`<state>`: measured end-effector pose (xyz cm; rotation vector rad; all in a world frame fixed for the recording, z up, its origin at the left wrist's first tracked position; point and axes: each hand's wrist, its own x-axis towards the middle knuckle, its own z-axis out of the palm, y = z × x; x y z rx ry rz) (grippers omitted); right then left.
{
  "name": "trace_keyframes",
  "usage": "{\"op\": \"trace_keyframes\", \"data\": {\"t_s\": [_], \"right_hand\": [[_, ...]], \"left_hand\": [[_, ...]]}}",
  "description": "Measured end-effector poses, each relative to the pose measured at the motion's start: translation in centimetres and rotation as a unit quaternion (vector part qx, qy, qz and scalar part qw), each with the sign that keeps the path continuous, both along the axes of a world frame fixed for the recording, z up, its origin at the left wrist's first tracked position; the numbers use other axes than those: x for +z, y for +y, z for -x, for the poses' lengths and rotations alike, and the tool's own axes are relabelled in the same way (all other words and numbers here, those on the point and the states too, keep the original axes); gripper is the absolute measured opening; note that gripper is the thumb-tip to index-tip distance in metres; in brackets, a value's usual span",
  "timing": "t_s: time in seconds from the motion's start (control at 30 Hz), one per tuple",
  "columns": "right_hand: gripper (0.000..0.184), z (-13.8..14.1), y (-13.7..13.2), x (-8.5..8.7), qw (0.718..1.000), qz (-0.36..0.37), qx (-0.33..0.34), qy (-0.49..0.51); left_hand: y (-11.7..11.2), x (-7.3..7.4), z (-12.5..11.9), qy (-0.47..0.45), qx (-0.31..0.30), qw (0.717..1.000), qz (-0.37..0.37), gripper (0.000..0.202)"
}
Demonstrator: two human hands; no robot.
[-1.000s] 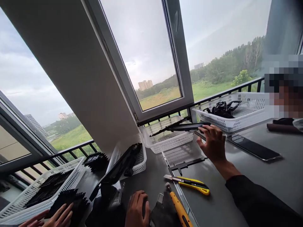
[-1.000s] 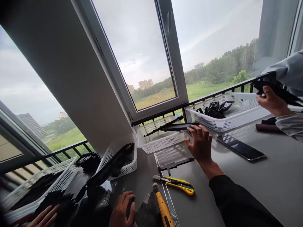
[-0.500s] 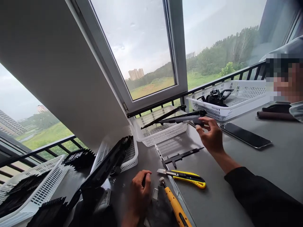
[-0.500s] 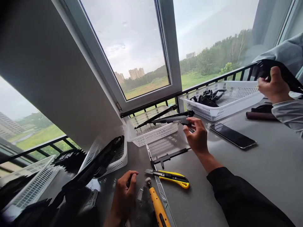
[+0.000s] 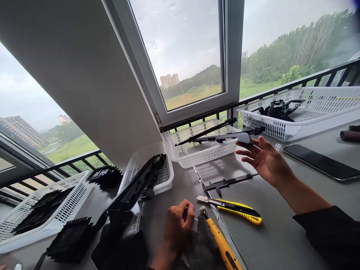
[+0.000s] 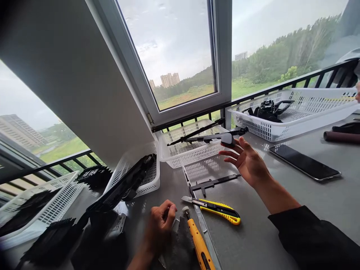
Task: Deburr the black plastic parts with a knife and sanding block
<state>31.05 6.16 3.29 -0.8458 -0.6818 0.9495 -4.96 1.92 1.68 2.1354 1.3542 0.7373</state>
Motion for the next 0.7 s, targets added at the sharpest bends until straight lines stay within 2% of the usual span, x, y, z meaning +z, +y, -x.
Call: {"op": "trace_keyframes", "data": {"t_s": [0.13, 0.23, 0.37, 0.43, 0.53, 0.6, 0.7], "right_hand": [[0.030, -0.2, 0.2, -0.3, 1.000, 0.015, 0.000, -0.019], [0.030, 0.5, 0.0, 0.2, 1.000, 0.022, -0.004, 0.022], [0.032, 1.4, -1.5, 2.5, 0.997, -0.031, 0.019, 0.062], [0.026, 1.3, -2.5, 3.8, 0.995, -0.057, 0.031, 0.080], [0.022, 0.6, -3.5, 5.2, 0.990, -0.095, 0.010, 0.100], [0.028, 0.4, -3.8, 5.4, 0.989, -0.083, -0.004, 0.122], [0.055, 0.9, -3.5, 4.9, 0.991, 0.010, 0.013, 0.136]], "left_hand": [[0.3, -0.2, -0.1, 0.013, -0.012, 1.000, 0.010, 0.043], [0.4, -0.2, 0.0, 0.014, -0.009, 1.000, 0.015, 0.043], [0.4, -0.2, 0.0, 0.010, -0.006, 1.000, 0.020, 0.043], [0.4, -0.1, 0.0, 0.006, -0.005, 1.000, 0.026, 0.044], [0.5, 0.0, -0.1, -0.003, -0.005, 0.999, 0.033, 0.044], [0.5, 0.1, -0.1, -0.010, -0.004, 0.999, 0.034, 0.044], [0.5, 0.3, 0.0, -0.023, -0.001, 0.999, 0.033, 0.043]]}}
